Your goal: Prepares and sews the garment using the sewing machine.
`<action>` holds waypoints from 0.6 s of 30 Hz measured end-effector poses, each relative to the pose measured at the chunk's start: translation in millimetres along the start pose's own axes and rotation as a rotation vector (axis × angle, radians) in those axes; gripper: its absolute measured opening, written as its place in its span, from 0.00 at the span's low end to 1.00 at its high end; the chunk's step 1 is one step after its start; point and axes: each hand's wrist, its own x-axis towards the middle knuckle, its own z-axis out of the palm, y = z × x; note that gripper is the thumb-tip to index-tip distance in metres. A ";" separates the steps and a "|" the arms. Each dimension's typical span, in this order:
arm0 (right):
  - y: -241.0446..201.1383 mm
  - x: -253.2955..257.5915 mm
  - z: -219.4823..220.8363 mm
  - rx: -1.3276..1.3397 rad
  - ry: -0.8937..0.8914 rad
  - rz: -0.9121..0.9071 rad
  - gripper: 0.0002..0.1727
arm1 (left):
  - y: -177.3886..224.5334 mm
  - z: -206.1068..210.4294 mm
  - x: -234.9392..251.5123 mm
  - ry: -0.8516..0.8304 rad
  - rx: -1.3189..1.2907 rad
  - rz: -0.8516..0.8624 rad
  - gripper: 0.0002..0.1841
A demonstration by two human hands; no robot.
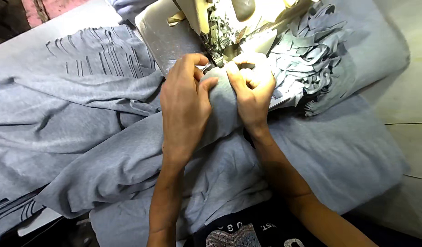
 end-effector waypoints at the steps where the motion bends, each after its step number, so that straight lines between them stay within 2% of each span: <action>1: -3.1 -5.9 -6.7 -0.008 -0.030 0.009 0.10 | 2.5 -1.5 -3.9 0.009 0.001 0.014 0.14; 6: -11.9 -6.1 -29.5 -0.043 -0.151 -0.044 0.12 | 7.4 3.4 -13.7 0.068 -0.112 0.132 0.10; 10: -14.3 -6.7 -48.2 0.017 -0.272 -0.064 0.07 | 5.3 4.8 -17.1 0.072 -0.212 0.162 0.06; 13: -13.9 -3.7 -48.1 0.051 -0.250 -0.125 0.03 | 6.7 4.1 -19.6 0.059 -0.212 0.116 0.06; 18: -14.7 -4.4 -45.5 0.008 -0.165 -0.181 0.03 | 6.6 8.4 -22.2 0.115 -0.222 0.033 0.06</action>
